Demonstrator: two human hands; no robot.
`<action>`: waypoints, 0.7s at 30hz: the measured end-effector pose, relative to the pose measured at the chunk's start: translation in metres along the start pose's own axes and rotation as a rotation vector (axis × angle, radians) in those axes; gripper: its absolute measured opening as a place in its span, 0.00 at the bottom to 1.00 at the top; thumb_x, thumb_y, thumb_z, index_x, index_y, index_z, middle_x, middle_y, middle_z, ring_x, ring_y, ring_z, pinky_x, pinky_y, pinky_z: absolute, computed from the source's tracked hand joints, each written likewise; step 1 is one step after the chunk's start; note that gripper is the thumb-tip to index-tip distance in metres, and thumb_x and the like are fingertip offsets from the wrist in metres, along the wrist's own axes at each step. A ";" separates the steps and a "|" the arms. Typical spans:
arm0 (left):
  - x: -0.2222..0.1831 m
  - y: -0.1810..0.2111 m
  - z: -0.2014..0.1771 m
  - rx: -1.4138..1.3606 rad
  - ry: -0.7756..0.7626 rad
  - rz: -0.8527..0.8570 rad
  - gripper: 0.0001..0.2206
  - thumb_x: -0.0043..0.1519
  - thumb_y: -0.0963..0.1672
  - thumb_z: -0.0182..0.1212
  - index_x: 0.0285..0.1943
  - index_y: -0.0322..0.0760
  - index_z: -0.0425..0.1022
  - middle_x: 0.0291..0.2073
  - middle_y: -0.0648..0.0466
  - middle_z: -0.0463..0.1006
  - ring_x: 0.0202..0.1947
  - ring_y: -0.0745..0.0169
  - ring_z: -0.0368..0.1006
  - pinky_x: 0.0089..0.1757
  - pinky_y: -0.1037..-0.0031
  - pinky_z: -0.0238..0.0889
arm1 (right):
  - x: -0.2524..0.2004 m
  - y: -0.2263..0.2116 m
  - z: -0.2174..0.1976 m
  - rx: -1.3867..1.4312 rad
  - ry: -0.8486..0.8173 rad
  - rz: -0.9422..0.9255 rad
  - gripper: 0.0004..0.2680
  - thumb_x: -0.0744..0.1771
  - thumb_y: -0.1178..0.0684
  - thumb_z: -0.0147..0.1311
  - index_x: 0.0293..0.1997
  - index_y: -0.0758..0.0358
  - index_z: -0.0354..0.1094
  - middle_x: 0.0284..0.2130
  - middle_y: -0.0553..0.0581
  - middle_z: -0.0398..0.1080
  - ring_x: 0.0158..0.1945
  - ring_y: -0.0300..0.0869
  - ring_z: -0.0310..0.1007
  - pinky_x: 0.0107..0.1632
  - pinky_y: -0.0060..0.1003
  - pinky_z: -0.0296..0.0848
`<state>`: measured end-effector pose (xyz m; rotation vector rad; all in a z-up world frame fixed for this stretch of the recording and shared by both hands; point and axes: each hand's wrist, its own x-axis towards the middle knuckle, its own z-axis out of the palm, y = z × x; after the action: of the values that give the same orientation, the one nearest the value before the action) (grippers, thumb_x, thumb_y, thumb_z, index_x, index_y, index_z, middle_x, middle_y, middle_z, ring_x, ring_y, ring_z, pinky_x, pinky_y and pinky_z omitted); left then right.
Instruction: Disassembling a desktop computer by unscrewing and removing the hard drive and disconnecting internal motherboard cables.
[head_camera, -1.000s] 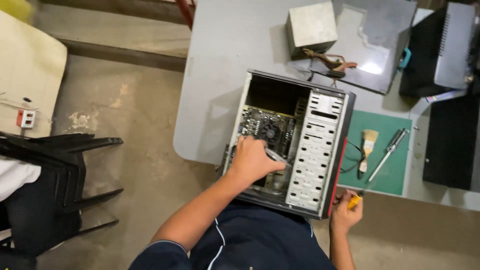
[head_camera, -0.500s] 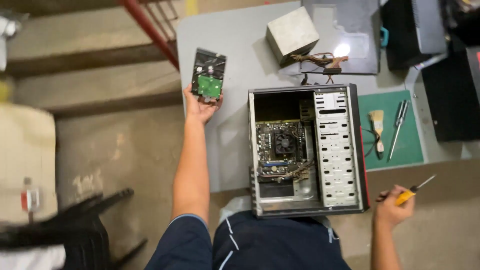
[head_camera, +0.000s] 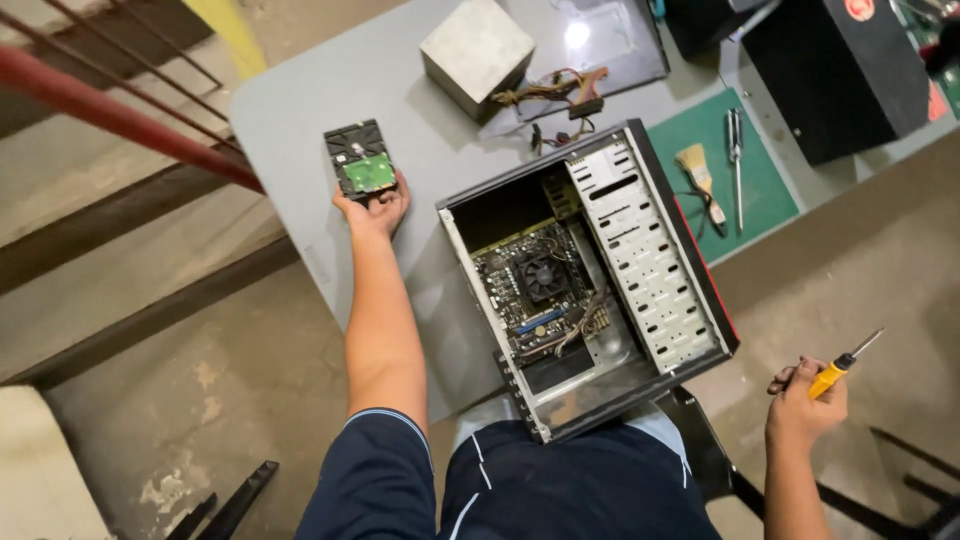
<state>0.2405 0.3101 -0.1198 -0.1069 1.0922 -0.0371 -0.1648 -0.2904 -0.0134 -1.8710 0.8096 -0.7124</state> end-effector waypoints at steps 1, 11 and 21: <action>0.002 -0.002 0.002 0.009 0.009 -0.009 0.29 0.47 0.59 0.58 0.50 0.40 0.74 0.44 0.45 0.76 0.35 0.41 0.74 0.25 0.79 0.57 | -0.002 0.000 -0.002 -0.010 0.010 0.006 0.03 0.79 0.58 0.45 0.52 0.66 0.60 0.32 0.61 0.63 0.32 0.40 0.66 0.34 0.32 0.69; 0.019 0.022 -0.005 1.011 0.162 0.120 0.39 0.62 0.59 0.30 0.57 0.18 0.72 0.51 0.28 0.80 0.49 0.32 0.80 0.49 0.58 0.76 | -0.007 0.059 -0.003 -0.119 0.025 0.253 0.05 0.75 0.48 0.52 0.49 0.53 0.63 0.32 0.50 0.67 0.28 0.34 0.68 0.27 0.28 0.68; 0.011 0.036 -0.080 1.590 0.142 0.532 0.28 0.71 0.58 0.36 0.55 0.42 0.79 0.38 0.49 0.85 0.37 0.52 0.84 0.37 0.61 0.80 | 0.170 0.157 0.075 -0.631 -0.325 0.118 0.13 0.71 0.41 0.63 0.50 0.62 0.76 0.33 0.63 0.74 0.38 0.55 0.77 0.41 0.46 0.72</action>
<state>0.1737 0.3399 -0.1698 1.6168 0.9351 -0.4199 -0.0404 -0.4367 -0.1630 -2.3867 0.9904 -0.0578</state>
